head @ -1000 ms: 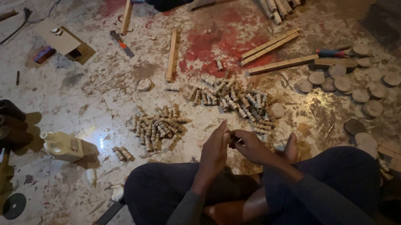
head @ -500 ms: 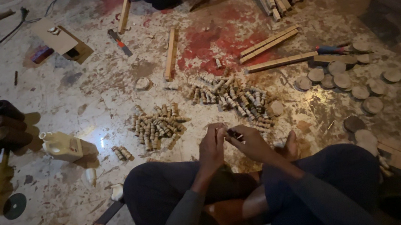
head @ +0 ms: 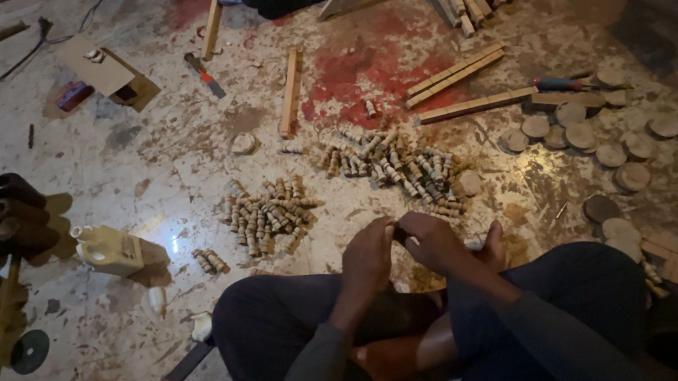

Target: The person sits on the floor and repeatedly picks up small wooden pieces, joining them by hand. They place the assembled pieces into a growing pile on the floor. Another person works with longer wooden planks in the background.

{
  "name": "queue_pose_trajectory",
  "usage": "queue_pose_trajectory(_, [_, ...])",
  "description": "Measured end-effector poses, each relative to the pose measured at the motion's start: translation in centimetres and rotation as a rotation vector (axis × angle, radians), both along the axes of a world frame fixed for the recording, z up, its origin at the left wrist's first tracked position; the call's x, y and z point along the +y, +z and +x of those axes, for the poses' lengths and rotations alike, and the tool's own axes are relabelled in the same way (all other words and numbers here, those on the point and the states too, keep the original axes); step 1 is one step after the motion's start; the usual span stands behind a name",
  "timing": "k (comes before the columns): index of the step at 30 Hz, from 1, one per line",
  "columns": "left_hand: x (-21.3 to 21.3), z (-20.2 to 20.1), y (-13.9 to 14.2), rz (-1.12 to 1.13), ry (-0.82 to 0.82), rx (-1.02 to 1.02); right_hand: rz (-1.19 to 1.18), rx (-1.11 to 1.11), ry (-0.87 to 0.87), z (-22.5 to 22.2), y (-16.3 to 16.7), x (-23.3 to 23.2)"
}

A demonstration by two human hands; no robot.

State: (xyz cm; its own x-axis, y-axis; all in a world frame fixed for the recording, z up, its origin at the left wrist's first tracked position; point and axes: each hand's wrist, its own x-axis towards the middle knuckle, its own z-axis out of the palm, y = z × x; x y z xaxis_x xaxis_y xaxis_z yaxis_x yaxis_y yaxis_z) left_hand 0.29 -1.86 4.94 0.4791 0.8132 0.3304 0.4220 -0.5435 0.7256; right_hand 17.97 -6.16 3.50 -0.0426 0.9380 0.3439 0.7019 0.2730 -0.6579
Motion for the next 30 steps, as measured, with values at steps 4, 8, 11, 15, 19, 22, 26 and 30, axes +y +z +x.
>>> queue_pose_trajectory(4, [0.3,0.1,-0.5,-0.215,0.021,-0.205,-0.047,0.074,-0.027,-0.2,-0.2,0.3])
queue_pose_trajectory(8, [1.2,-0.8,-0.2,0.01,-0.049,-0.061,-0.318,0.317,0.076,0.3,-2.6,1.2])
queue_pose_trajectory(11, [1.2,-1.1,0.3,0.136,-0.076,0.069,-0.407,0.473,0.21,0.9,-4.5,1.4])
queue_pose_trajectory(15, [1.0,-0.9,0.4,0.148,-0.06,0.018,-0.415,0.572,0.209,0.7,-4.4,1.3])
queue_pose_trajectory(19, [0.6,-0.2,-0.5,-0.14,-0.021,-0.181,-0.15,0.216,0.039,0.0,-1.5,0.6])
queue_pose_trajectory(22, [0.5,0.3,-1.4,-0.369,0.008,-0.26,-0.053,0.15,0.016,-0.2,0.5,0.0])
queue_pose_trajectory(26, [0.8,0.2,-1.8,-0.291,0.051,-0.235,-0.148,0.156,0.064,-0.1,0.1,0.4])
queue_pose_trajectory(30, [1.2,-0.4,-1.0,-0.016,-0.008,-0.017,-0.352,0.447,0.2,0.2,-2.3,1.4])
